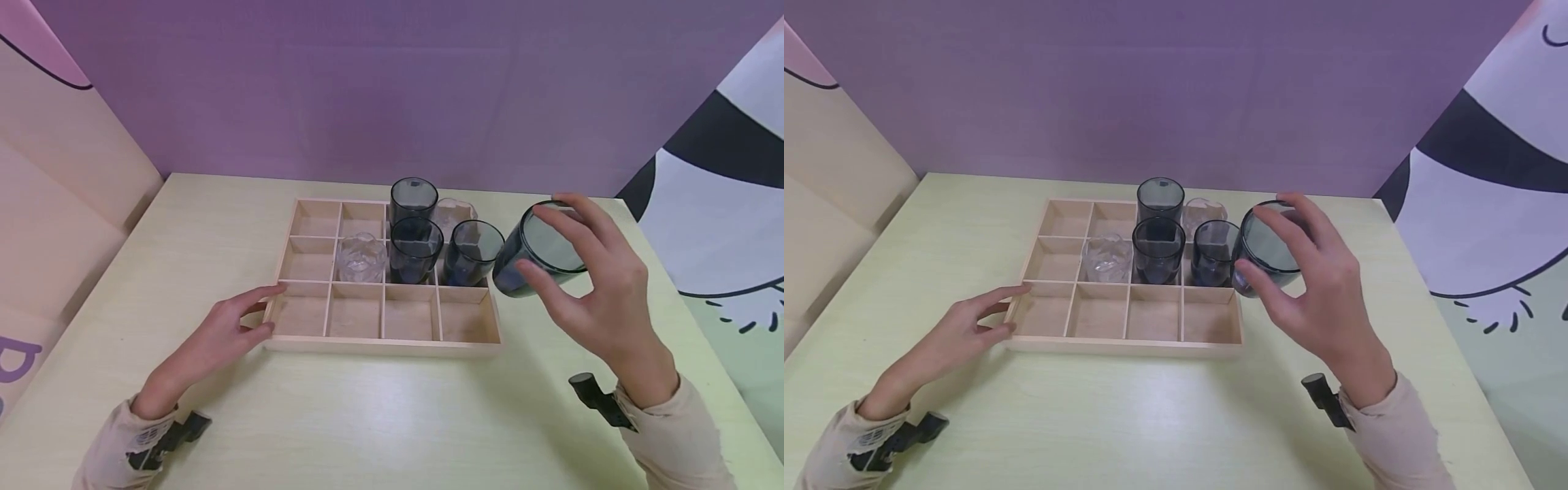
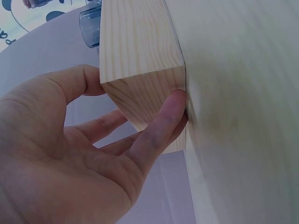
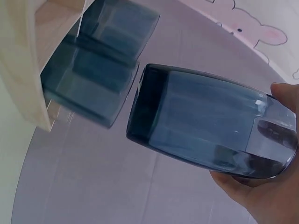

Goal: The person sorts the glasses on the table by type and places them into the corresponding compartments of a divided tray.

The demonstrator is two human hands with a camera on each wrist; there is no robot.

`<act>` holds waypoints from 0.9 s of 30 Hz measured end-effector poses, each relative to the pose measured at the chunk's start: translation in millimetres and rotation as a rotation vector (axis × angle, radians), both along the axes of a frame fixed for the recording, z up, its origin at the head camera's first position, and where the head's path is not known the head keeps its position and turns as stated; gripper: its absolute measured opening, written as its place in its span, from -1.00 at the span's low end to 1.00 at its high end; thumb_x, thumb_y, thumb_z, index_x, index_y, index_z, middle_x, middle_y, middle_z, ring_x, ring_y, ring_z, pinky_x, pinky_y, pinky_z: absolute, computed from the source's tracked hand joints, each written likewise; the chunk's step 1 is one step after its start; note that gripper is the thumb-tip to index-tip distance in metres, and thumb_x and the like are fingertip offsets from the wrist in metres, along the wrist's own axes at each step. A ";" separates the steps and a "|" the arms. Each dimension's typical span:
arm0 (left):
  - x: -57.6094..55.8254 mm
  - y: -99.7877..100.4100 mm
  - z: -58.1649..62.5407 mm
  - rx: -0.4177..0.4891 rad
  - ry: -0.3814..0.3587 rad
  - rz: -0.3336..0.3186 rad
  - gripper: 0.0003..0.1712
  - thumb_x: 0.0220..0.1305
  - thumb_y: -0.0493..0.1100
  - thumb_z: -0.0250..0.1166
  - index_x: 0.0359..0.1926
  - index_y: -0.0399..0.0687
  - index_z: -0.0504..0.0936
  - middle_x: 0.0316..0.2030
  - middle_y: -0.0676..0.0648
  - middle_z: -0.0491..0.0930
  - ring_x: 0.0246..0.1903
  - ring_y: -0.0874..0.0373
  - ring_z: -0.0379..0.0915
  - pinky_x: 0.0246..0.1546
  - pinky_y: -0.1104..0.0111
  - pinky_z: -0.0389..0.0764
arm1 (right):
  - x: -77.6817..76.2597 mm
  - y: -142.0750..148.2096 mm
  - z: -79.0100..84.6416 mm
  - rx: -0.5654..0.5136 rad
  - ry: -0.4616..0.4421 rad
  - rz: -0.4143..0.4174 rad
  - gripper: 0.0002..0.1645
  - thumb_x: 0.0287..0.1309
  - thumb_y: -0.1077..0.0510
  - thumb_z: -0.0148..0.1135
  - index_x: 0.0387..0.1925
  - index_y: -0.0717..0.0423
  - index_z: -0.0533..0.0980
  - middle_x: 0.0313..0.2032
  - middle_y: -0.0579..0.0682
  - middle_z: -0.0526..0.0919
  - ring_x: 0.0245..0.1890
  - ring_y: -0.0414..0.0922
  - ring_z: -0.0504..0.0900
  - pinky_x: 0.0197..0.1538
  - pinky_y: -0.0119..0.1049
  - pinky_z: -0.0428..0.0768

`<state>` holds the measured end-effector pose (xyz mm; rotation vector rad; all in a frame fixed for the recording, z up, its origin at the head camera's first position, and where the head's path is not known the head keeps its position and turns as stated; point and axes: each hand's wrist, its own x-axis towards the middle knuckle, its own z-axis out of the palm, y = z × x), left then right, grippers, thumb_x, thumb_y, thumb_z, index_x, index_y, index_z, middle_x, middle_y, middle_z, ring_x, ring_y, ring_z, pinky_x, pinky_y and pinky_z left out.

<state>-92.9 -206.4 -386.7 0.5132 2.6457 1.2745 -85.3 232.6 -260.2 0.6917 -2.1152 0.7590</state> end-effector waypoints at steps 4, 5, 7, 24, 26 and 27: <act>-0.3 -0.6 -0.4 0.000 0.005 -0.002 -0.36 0.30 -0.34 0.22 0.41 -0.19 0.37 0.37 -0.24 0.36 0.22 -0.28 0.41 -0.06 0.08 0.68 | 3.0 -10.8 1.1 0.010 -0.018 0.039 -0.23 0.26 -0.31 0.21 0.03 0.34 0.60 0.11 0.33 0.56 0.10 0.20 0.53 0.26 -0.48 0.36; -0.5 -0.6 -0.6 0.001 0.007 -0.003 -0.36 0.30 -0.34 0.22 0.41 -0.19 0.37 0.36 -0.25 0.36 0.21 -0.30 0.41 -0.05 0.06 0.67 | 3.3 -12.9 1.3 0.013 -0.021 0.051 -0.23 0.26 -0.31 0.20 0.03 0.35 0.60 0.11 0.33 0.56 0.10 0.20 0.53 0.26 -0.49 0.37; -0.5 -0.3 -0.6 0.006 0.008 -0.006 -0.36 0.30 -0.35 0.21 0.41 -0.19 0.37 0.36 -0.26 0.36 0.19 -0.32 0.43 -0.05 0.04 0.67 | 3.4 -16.6 1.4 0.024 -0.030 0.070 -0.24 0.28 -0.30 0.19 0.03 0.36 0.60 0.11 0.33 0.56 0.11 0.19 0.53 0.25 -0.49 0.36; -1.1 -0.4 -1.6 0.000 0.019 -0.012 -0.36 0.31 -0.36 0.22 0.41 -0.17 0.37 0.34 -0.25 0.39 0.17 -0.35 0.44 -0.05 0.06 0.67 | -7.8 -55.1 -16.9 0.141 -0.080 0.261 -0.32 0.34 -0.23 0.15 0.20 0.23 0.53 0.22 0.23 0.49 0.17 0.07 0.53 0.23 -0.28 0.46; -1.2 -1.1 -2.4 -0.001 0.024 -0.015 -0.36 0.31 -0.36 0.22 0.41 -0.17 0.37 0.34 -0.26 0.39 0.16 -0.37 0.44 -0.06 0.06 0.67 | -8.4 -60.4 -20.4 0.147 -0.085 0.270 -0.31 0.35 -0.24 0.14 0.20 0.22 0.53 0.23 0.23 0.48 0.20 0.09 0.51 0.20 -0.15 0.50; -1.1 -1.6 -2.8 0.001 0.027 -0.016 -0.36 0.30 -0.36 0.22 0.41 -0.18 0.37 0.34 -0.27 0.39 0.16 -0.38 0.44 -0.05 0.05 0.67 | -9.1 -63.0 -22.7 0.150 -0.086 0.274 -0.31 0.35 -0.25 0.13 0.20 0.21 0.53 0.23 0.23 0.48 0.20 0.09 0.51 0.17 -0.09 0.52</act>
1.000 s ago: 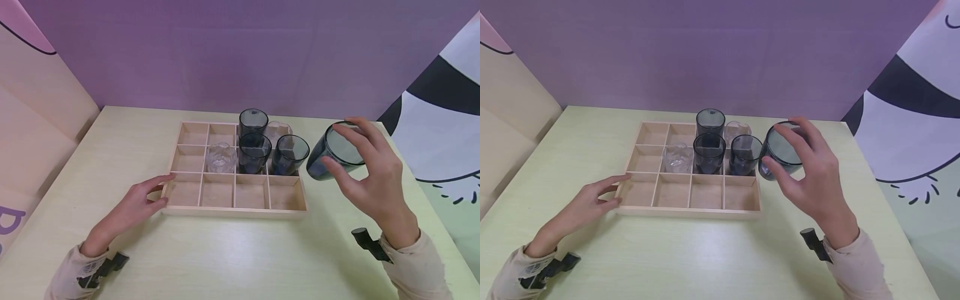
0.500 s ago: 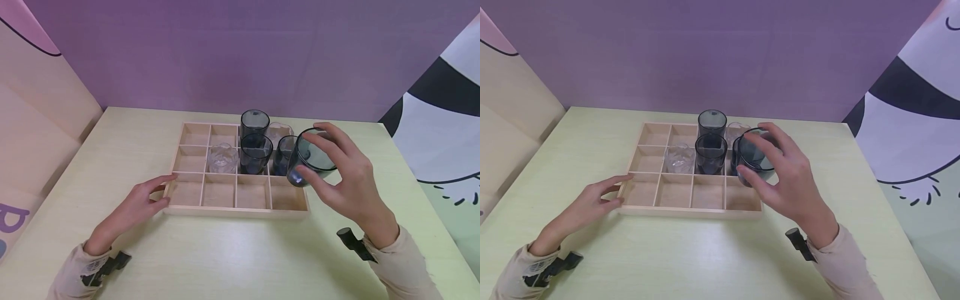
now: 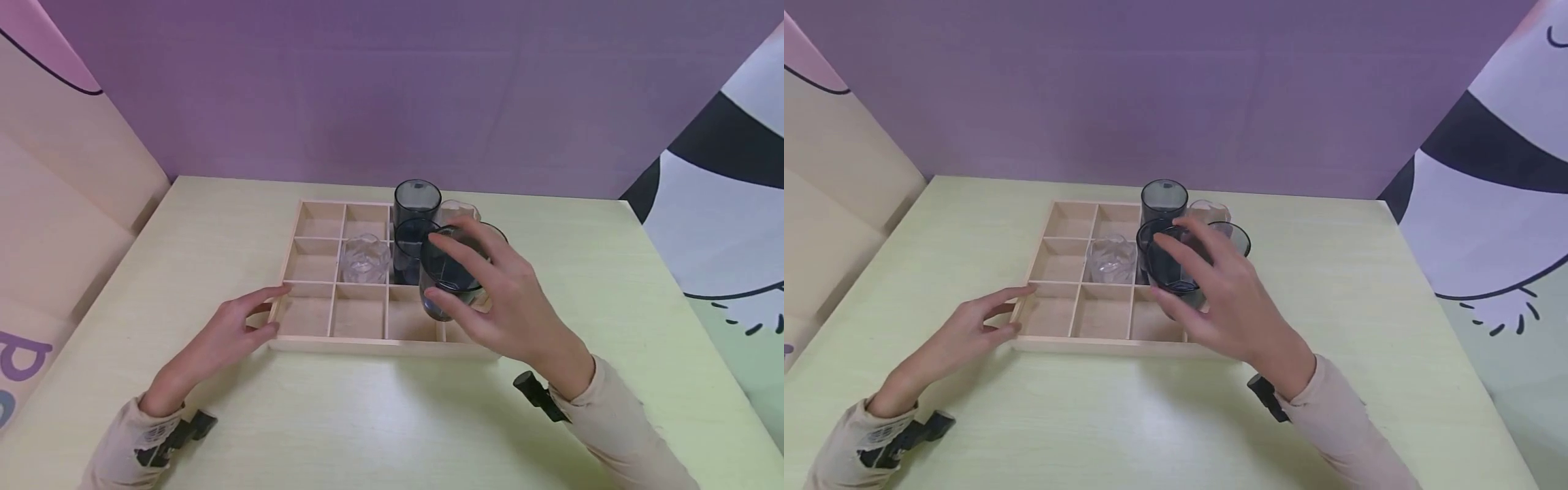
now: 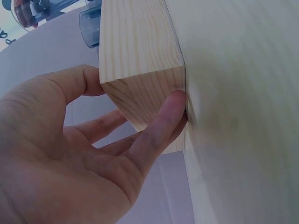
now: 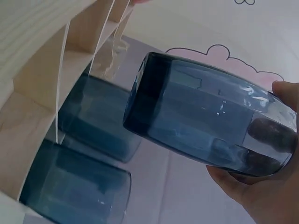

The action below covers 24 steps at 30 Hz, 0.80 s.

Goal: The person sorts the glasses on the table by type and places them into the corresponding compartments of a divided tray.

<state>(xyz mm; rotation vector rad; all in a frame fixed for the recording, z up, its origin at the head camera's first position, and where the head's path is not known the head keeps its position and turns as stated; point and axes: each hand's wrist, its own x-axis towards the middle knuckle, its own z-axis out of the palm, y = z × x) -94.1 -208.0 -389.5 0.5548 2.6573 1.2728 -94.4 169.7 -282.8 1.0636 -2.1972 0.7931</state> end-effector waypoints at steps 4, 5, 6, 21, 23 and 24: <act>0.3 -0.6 -1.4 0.008 -0.002 -0.001 -0.35 0.30 -0.36 0.22 0.41 -0.20 0.36 0.36 -0.28 0.36 0.16 -0.39 0.43 -0.04 0.01 0.66 | -2.7 -9.2 -11.8 -0.001 -0.026 0.023 -0.30 0.34 -0.27 0.13 0.20 0.20 0.53 0.24 0.23 0.47 0.22 0.12 0.49 0.11 0.05 0.54; 0.3 -0.6 -1.3 0.008 -0.007 0.002 -0.35 0.30 -0.36 0.22 0.42 -0.19 0.36 0.36 -0.27 0.36 0.17 -0.38 0.43 -0.02 0.00 0.65 | -3.3 -11.1 -15.4 -0.006 -0.038 0.030 -0.30 0.34 -0.28 0.13 0.20 0.20 0.52 0.24 0.22 0.47 0.22 0.12 0.49 0.11 0.04 0.55; 0.2 -0.5 -1.2 0.008 -0.008 0.002 -0.35 0.31 -0.36 0.22 0.42 -0.18 0.36 0.37 -0.27 0.35 0.17 -0.37 0.43 -0.01 -0.01 0.64 | -3.8 -12.8 -19.4 -0.013 -0.049 0.036 -0.29 0.33 -0.28 0.13 0.20 0.19 0.52 0.24 0.22 0.46 0.23 0.11 0.48 0.13 0.03 0.54; -0.1 1.3 0.3 -0.001 -0.024 0.016 -0.37 0.30 -0.33 0.23 0.40 -0.15 0.39 0.35 -0.22 0.39 0.22 -0.25 0.42 -0.02 0.06 0.66 | -3.3 -22.0 -63.5 -0.008 -0.162 0.033 -0.29 0.31 -0.30 0.14 0.26 0.10 0.47 0.27 0.16 0.45 0.22 0.04 0.51 0.09 -0.04 0.59; -0.1 1.0 0.5 0.001 -0.025 0.016 -0.36 0.30 -0.34 0.23 0.40 -0.15 0.39 0.34 -0.23 0.39 0.21 -0.27 0.42 -0.03 0.07 0.67 | -3.3 -21.6 -67.2 -0.004 -0.166 0.039 -0.29 0.32 -0.30 0.13 0.26 0.11 0.47 0.27 0.17 0.44 0.22 0.05 0.50 0.09 -0.03 0.59; 0.0 0.7 0.5 0.001 -0.025 0.017 -0.36 0.30 -0.34 0.23 0.40 -0.15 0.39 0.34 -0.23 0.39 0.20 -0.28 0.43 -0.04 0.08 0.67 | -3.6 -21.3 -69.1 -0.003 -0.168 0.043 -0.29 0.33 -0.30 0.12 0.26 0.12 0.47 0.27 0.18 0.44 0.22 0.05 0.50 0.10 -0.03 0.59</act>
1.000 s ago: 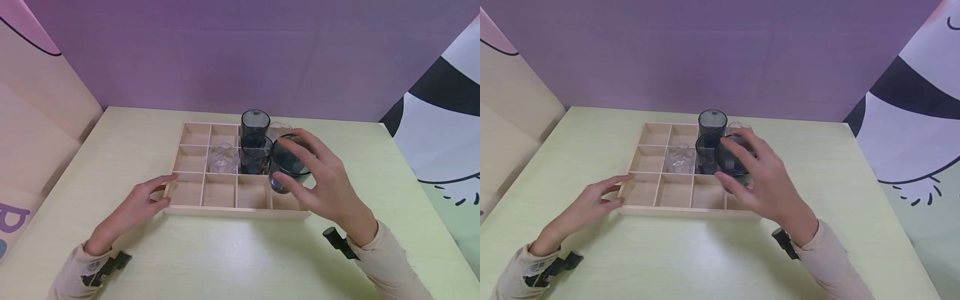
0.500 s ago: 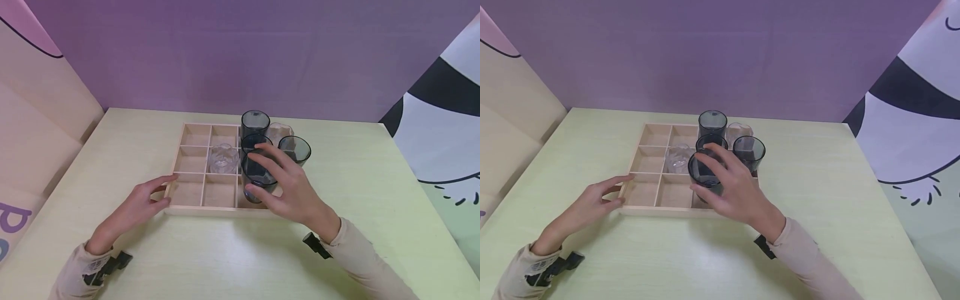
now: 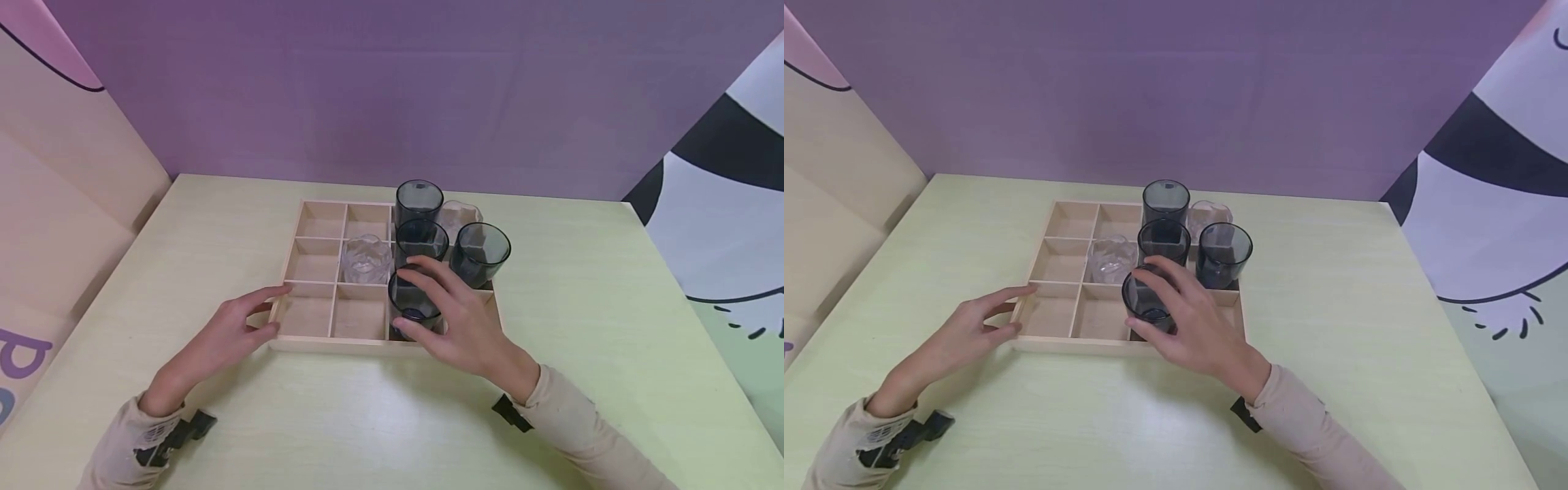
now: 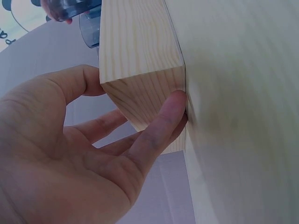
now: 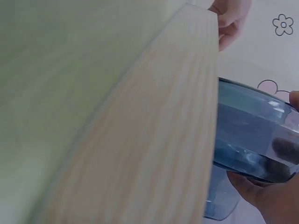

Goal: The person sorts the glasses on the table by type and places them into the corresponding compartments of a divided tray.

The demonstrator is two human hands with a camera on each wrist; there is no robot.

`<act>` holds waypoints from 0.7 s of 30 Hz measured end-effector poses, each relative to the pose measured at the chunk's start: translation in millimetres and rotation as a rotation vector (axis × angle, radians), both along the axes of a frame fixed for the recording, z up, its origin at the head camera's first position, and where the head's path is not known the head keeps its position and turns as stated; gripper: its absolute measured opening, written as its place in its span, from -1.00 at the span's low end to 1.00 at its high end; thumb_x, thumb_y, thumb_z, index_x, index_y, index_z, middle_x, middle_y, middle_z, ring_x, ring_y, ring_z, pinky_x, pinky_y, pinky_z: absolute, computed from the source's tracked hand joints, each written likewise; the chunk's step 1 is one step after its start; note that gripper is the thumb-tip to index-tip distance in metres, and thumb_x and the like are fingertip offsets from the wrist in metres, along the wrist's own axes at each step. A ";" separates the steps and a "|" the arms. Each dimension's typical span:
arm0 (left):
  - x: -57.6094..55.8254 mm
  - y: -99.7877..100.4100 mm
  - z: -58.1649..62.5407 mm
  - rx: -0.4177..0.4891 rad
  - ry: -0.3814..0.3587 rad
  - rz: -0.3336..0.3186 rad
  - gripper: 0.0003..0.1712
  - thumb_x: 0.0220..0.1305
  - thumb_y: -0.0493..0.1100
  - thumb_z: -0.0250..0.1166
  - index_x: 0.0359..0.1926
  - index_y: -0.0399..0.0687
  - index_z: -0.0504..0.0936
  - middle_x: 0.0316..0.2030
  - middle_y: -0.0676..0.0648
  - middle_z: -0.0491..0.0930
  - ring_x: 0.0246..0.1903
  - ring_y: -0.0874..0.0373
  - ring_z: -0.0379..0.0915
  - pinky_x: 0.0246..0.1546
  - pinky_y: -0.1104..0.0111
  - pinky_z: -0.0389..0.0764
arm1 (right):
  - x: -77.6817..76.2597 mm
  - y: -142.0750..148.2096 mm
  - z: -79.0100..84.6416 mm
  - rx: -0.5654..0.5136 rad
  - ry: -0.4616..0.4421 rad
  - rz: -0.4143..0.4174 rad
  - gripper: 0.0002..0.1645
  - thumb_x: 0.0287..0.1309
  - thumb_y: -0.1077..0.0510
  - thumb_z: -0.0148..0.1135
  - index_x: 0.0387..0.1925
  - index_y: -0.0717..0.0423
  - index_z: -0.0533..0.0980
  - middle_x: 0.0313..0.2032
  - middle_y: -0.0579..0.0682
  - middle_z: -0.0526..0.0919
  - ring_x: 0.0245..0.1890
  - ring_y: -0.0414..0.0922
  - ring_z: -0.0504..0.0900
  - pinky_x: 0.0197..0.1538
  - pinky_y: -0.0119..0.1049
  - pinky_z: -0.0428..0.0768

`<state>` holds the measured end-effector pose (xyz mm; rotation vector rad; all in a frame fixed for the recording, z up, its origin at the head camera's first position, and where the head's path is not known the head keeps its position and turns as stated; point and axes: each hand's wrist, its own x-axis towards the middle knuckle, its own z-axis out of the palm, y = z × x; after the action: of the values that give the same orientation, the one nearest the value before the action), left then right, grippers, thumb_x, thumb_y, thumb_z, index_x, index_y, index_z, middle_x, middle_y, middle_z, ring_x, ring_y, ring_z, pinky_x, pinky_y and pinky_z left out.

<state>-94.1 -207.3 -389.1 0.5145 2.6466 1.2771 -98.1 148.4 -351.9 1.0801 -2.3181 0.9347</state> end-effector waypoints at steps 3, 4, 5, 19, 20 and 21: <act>0.6 -0.8 0.6 0.002 0.007 -0.003 -0.37 0.30 -0.35 0.23 0.40 -0.16 0.39 0.34 -0.26 0.39 0.20 -0.29 0.42 -0.05 0.08 0.68 | -1.1 0.7 -5.4 0.011 0.001 0.002 -0.28 0.34 -0.30 0.09 0.27 0.13 0.45 0.27 0.19 0.42 0.23 0.07 0.48 0.12 0.00 0.58; 0.7 -1.2 0.6 0.002 0.011 -0.003 -0.37 0.30 -0.35 0.23 0.40 -0.16 0.39 0.35 -0.26 0.38 0.20 -0.30 0.42 -0.05 0.07 0.68 | -1.5 0.9 -6.8 0.017 0.003 0.001 -0.28 0.35 -0.30 0.08 0.27 0.13 0.45 0.28 0.19 0.42 0.23 0.07 0.48 0.12 0.00 0.57; 0.9 -1.4 0.3 0.003 0.013 -0.003 -0.37 0.30 -0.35 0.23 0.40 -0.16 0.39 0.35 -0.26 0.38 0.20 -0.29 0.42 -0.05 0.07 0.68 | -2.0 1.1 -8.1 0.022 0.004 0.000 -0.28 0.35 -0.30 0.08 0.27 0.12 0.45 0.28 0.19 0.42 0.23 0.07 0.48 0.13 0.00 0.57; 1.1 1.5 0.4 -0.006 0.026 -0.012 -0.37 0.30 -0.36 0.23 0.40 -0.19 0.38 0.32 -0.25 0.42 0.17 -0.30 0.44 -0.07 0.08 0.68 | -1.6 8.1 -15.0 0.120 -0.016 -0.027 -0.23 0.41 -0.31 -0.02 0.39 0.12 0.37 0.32 0.20 0.34 0.30 0.10 0.37 0.16 0.11 0.51; 0.8 1.2 0.5 -0.004 0.025 -0.012 -0.37 0.30 -0.36 0.22 0.40 -0.19 0.38 0.32 -0.25 0.42 0.17 -0.31 0.44 -0.06 0.06 0.68 | -1.7 8.5 -15.1 0.121 -0.014 -0.028 -0.23 0.41 -0.30 -0.02 0.40 0.11 0.37 0.32 0.20 0.34 0.30 0.10 0.37 0.17 0.11 0.51; 0.4 1.0 0.9 -0.004 0.025 -0.012 -0.37 0.30 -0.36 0.22 0.40 -0.19 0.38 0.32 -0.25 0.41 0.17 -0.32 0.45 -0.06 0.05 0.67 | -1.9 8.7 -15.2 0.121 -0.014 -0.028 -0.23 0.41 -0.30 -0.01 0.40 0.10 0.36 0.32 0.19 0.34 0.30 0.09 0.37 0.17 0.10 0.51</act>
<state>-93.7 -206.2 -388.2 0.5486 2.6619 1.2702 -100.0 157.1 -367.1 1.0884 -2.4216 0.8027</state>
